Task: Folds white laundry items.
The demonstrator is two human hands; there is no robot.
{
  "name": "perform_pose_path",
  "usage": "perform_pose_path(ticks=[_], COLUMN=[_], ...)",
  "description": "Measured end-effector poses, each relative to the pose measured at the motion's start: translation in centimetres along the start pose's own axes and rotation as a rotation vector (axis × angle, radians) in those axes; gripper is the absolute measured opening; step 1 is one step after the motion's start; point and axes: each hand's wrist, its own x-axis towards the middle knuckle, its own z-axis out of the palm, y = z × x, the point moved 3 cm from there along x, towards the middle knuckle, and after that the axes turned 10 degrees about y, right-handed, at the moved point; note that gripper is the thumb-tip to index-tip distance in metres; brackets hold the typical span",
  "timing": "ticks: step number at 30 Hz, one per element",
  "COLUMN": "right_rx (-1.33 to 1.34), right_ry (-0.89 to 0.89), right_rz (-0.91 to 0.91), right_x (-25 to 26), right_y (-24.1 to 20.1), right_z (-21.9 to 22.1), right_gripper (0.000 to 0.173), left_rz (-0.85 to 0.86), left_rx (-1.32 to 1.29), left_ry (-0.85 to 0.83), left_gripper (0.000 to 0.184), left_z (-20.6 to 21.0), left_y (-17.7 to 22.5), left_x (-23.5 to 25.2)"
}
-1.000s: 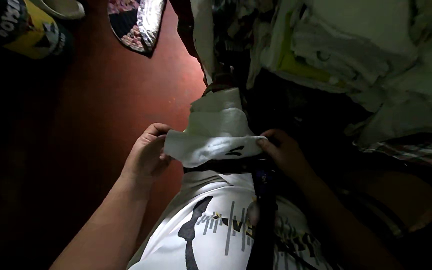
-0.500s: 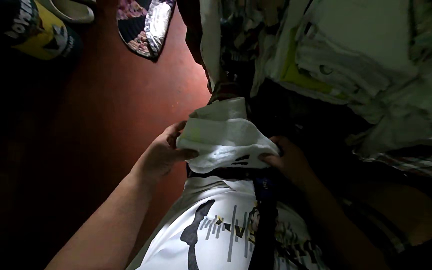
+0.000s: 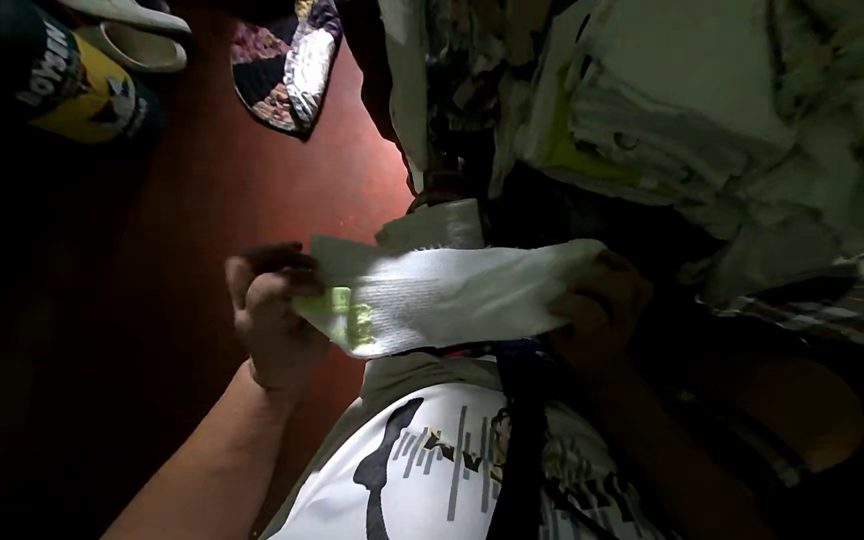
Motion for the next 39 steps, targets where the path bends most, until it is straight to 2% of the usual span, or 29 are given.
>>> perform_pose_path(ticks=[8,11,16,22,30,34,39], right_rx=[-0.007,-0.064,-0.088,-0.026,0.014,0.028,0.066], right_ry=[0.002,-0.116,-0.301,-0.507,-0.647,-0.688,-0.717], right_rz=[0.021,0.074,0.107,0.167,0.274,0.310,0.364], right_x=[0.1,-0.8,-1.4,-1.9,-2.1,-2.2,-2.1], right_y=[0.2,0.7,1.2,1.6,1.7,1.9,2.2], right_z=[0.5,1.3,2.0,2.7,2.6,2.6,2.6], right_gripper=[0.008,0.005,0.010,0.015,0.016,0.020,0.020], left_rz=[0.089,-0.016,-0.119,-0.212,-0.250,-0.354,-0.269], left_rx=[-0.026,-0.005,-0.022,-0.219,-0.237,-0.336,-0.304], left_ry=[0.076,0.022,-0.042,-0.056,-0.055,-0.054,-0.058], left_gripper=[0.009,0.010,0.008,0.006,0.007,0.008,0.010], left_z=[0.3,1.0,1.9,1.5,1.2,1.1,0.9], left_y=[-0.1,-1.7,-3.7,-4.2,-2.6,-1.1,-0.2], left_x=[1.2,-0.5,-2.6,-2.0,-1.0,-0.2,0.6])
